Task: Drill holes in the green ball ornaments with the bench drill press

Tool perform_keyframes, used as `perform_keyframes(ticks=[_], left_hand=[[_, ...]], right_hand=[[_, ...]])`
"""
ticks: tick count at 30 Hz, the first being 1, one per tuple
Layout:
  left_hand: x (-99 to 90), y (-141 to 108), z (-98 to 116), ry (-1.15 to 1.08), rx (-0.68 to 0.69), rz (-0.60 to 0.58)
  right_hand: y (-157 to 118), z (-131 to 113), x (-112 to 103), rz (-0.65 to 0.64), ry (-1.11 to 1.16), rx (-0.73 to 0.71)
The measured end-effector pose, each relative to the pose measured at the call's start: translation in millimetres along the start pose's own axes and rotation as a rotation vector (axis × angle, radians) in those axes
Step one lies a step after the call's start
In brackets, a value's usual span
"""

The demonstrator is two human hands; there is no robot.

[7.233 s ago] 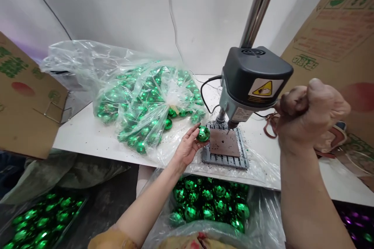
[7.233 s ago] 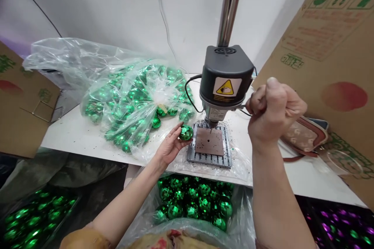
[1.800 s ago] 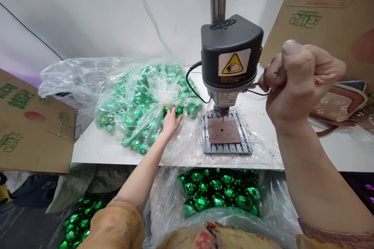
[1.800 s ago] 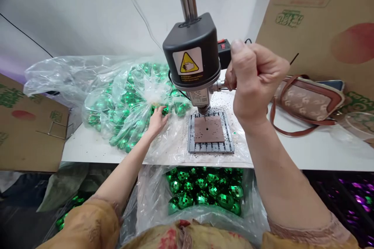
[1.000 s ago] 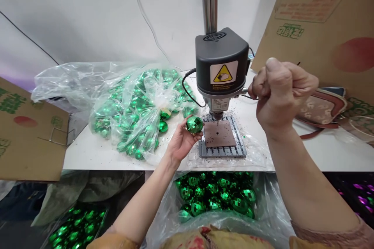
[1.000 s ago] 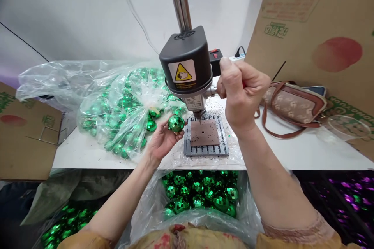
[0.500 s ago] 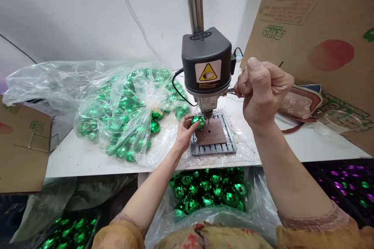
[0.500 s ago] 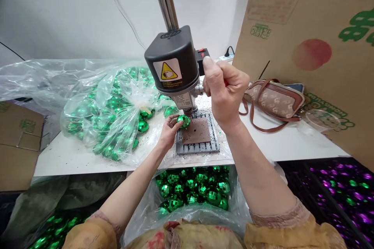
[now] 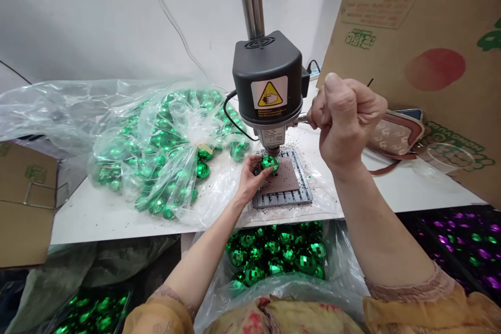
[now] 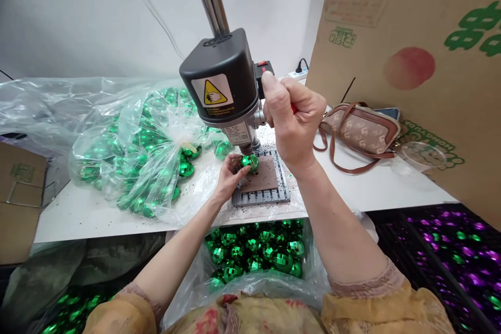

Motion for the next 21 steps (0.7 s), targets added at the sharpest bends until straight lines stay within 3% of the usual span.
perform_keyframes(ticks=[5,12,17,21], left_hand=[[0.9,1,-3,0.064,0.049,-0.033],[-0.7,-3,0,0.360,0.153,-0.074],[5.8,-7,1,0.223,0.155,-0.162],[9.4,-8,3,0.174,0.134,-0.147]], right_hand=[[0,0,-1,0.001,-0.001,0.005],[0,-2,0,0.019,0.107,-0.003],[0,-3,1,0.039,0.109,0.019],[1,-3,0,0.018,0.055,0.013]])
Point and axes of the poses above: each hand's wrist, its own y-axis towards the middle knuckle, its own x-axis out of the palm, z = x × y, the point moved 1 cm from there along y, towards the middle knuckle, and after that the axes turned 2 degrees about -x, right-handed, at the moved point
